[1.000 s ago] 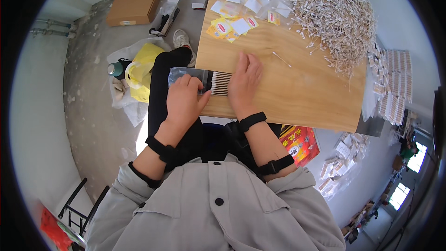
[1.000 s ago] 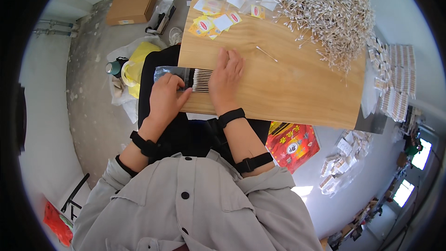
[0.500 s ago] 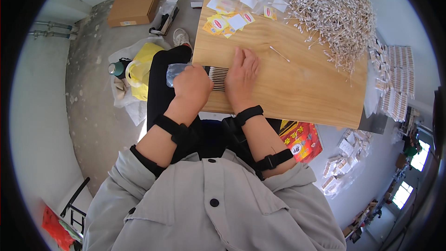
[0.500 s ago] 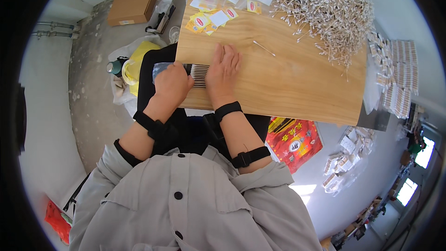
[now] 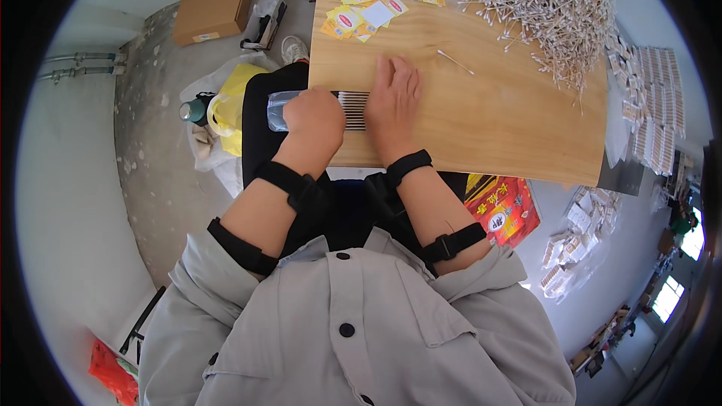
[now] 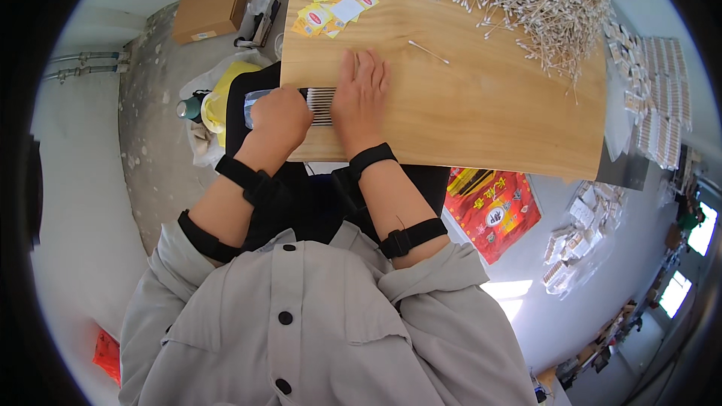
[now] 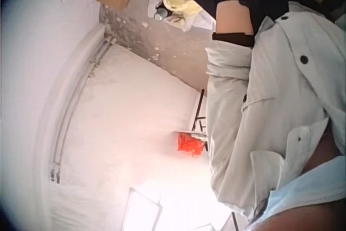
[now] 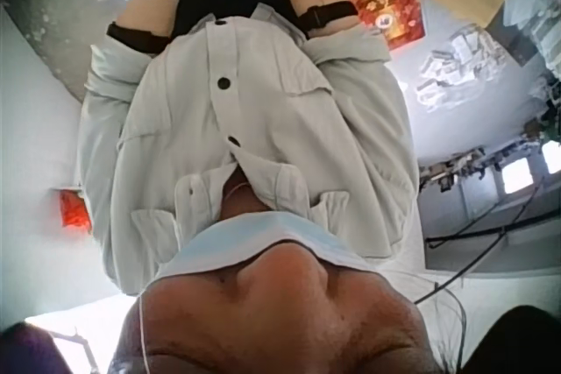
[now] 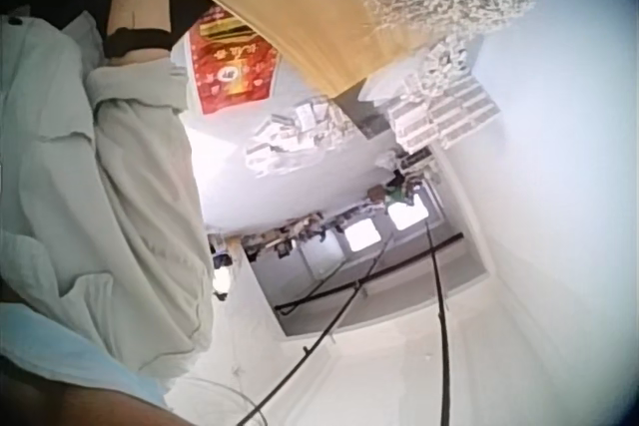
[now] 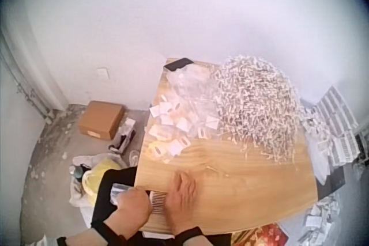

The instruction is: The person sits at a wooden table and manually packs cotton swabs into small plastic sleeves. They gather loose swabs from a large pile, align them into neat rows, and insert the bundles into packaging. The person repeats this process continuously, handling the swabs and sleeves by hand.

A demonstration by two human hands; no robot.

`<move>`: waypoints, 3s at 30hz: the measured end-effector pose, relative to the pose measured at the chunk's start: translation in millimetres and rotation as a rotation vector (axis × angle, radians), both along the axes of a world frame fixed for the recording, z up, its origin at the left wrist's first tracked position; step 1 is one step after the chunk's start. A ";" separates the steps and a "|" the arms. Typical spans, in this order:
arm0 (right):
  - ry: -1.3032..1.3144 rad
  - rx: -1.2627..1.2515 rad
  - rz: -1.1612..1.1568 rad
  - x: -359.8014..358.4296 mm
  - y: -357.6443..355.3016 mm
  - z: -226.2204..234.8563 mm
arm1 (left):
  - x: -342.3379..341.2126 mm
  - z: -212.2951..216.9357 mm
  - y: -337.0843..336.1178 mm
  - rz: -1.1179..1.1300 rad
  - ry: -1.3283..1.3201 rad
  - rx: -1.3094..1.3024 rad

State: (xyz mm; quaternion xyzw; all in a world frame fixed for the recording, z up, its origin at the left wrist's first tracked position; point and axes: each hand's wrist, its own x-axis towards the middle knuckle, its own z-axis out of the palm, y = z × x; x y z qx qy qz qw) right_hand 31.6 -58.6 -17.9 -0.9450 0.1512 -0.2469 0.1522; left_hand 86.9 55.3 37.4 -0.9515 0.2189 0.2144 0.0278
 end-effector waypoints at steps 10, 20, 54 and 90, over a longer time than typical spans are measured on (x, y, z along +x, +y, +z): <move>0.078 0.050 -0.022 -0.7 -0.2 0.8 | 14.3 16.7 20.9 0.071 0.063 -0.186; 0.070 0.085 0.005 5.2 7.6 1.8 | 9.5 11.6 27.1 0.079 0.025 -0.283; 0.080 0.048 0.030 32.0 51.3 0.1 | 2.4 -68.3 75.8 1.155 0.706 -1.656; 0.132 0.474 -0.126 95.8 -64.4 13.0 | 6.9 -75.2 101.3 1.132 1.097 -1.893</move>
